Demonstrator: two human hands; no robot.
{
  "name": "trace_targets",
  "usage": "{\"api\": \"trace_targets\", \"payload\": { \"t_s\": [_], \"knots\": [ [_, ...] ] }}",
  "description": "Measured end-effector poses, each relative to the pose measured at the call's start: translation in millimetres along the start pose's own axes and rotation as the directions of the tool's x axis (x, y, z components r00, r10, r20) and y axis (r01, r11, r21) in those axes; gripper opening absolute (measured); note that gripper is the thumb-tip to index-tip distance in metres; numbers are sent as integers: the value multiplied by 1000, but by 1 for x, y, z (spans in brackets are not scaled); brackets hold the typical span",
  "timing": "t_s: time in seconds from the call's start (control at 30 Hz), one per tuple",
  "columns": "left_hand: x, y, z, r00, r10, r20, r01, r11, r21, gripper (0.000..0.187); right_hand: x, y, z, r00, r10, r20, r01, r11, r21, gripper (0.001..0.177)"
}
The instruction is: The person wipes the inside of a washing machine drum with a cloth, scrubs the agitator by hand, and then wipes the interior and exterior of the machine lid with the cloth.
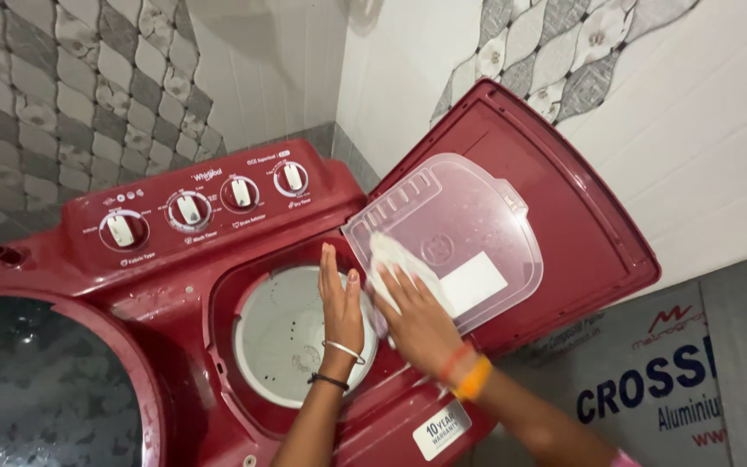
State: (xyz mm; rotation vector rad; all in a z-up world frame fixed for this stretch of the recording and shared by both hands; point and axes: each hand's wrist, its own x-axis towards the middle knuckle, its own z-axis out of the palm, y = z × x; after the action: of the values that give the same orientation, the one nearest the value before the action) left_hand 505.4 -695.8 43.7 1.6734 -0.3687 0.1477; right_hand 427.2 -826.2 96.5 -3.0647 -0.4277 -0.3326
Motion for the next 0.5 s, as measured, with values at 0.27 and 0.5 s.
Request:
{"api": "trace_targets", "payload": {
  "t_s": [0.27, 0.5],
  "knots": [
    [1, -4, 1, 1000, 10, 12, -10, 1000, -5, 68, 19, -6, 23, 997, 55, -46, -60, 989, -132, 61],
    [-4, -8, -1, 998, 55, 3, -55, 998, 20, 71, 109, 25, 55, 991, 18, -133, -27, 998, -63, 59]
  ]
}}
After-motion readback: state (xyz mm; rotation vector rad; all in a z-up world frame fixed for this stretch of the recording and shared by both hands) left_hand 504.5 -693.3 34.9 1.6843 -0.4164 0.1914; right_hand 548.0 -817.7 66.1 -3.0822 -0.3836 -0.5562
